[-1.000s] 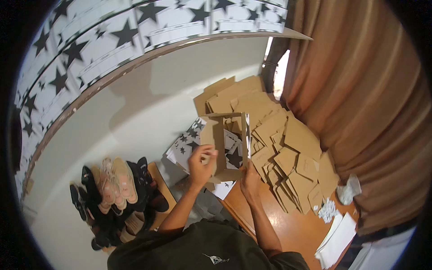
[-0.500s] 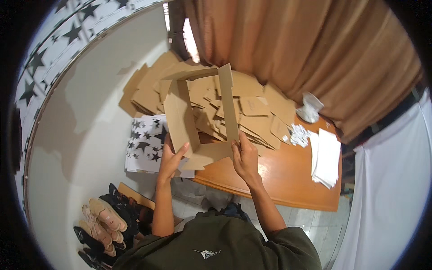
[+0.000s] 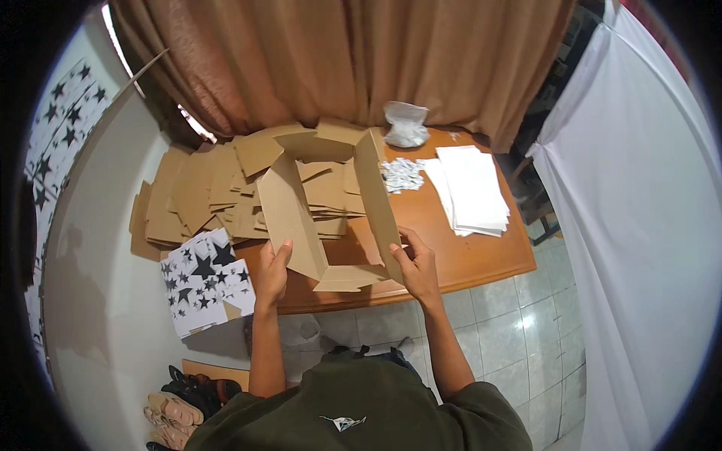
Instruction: Folding cardboard shoe boxes and placing them on a shelf.
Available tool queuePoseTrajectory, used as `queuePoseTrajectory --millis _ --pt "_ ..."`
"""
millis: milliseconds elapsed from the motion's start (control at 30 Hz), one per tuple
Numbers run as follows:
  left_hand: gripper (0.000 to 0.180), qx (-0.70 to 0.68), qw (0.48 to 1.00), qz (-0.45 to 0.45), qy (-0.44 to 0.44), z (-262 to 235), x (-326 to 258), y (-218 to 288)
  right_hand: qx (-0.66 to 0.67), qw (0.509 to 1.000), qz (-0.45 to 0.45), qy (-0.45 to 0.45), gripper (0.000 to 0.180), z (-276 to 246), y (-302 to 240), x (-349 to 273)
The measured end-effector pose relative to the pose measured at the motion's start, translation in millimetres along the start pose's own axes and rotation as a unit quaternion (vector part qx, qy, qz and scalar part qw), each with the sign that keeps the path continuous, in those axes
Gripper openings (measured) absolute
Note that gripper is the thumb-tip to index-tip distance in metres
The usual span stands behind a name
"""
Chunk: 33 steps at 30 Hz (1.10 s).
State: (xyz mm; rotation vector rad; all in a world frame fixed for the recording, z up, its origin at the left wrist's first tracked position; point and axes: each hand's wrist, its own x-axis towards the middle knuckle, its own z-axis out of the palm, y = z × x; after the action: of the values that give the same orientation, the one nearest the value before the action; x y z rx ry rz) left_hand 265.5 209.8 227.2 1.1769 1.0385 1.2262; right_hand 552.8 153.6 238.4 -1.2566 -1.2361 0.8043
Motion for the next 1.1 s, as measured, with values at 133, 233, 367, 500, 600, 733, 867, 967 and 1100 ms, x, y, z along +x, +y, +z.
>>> queuePoseTrajectory --millis 133,233,367,500,600,733,867,967,1100 --pt "0.030 -0.014 0.999 0.000 -0.033 76.0 -2.6 -4.3 0.078 0.994 0.067 -0.031 0.041 -78.9 36.6 -17.5" --pt "0.030 -0.048 0.996 -0.047 -0.065 126.3 -6.0 -9.6 0.205 0.967 0.136 -0.062 0.053 -119.6 66.8 -26.1" --pt "0.031 -0.011 0.990 -0.084 -0.113 177.0 -16.2 -6.4 0.336 0.907 0.241 -0.080 0.071 -149.0 71.7 -35.1" --pt "0.035 0.097 0.986 -0.039 -0.128 201.0 -11.2 -16.6 0.405 0.881 0.232 -0.077 0.071 -169.2 96.8 -34.3" --pt "0.037 0.116 0.987 -0.020 -0.106 218.0 -9.1 -12.9 0.352 0.903 0.226 -0.093 0.070 -178.0 100.6 -27.0" --pt "0.038 0.087 0.990 -0.038 -0.105 231.7 -1.1 -1.7 0.236 0.931 0.239 -0.145 0.065 -191.1 97.0 -7.5" --pt "0.037 0.246 0.960 0.084 -0.099 230.3 16.7 -12.3 0.145 0.965 0.189 -0.112 0.052 -187.7 84.1 19.5" --pt "0.049 0.332 0.930 0.134 -0.086 249.4 22.7 -1.7 0.063 0.995 0.078 -0.019 0.052 -181.9 100.1 42.5" --pt "0.070 0.334 0.923 0.143 -0.128 246.0 45.5 -20.8 0.008 0.998 0.054 0.039 0.059 -175.9 69.2 83.9"
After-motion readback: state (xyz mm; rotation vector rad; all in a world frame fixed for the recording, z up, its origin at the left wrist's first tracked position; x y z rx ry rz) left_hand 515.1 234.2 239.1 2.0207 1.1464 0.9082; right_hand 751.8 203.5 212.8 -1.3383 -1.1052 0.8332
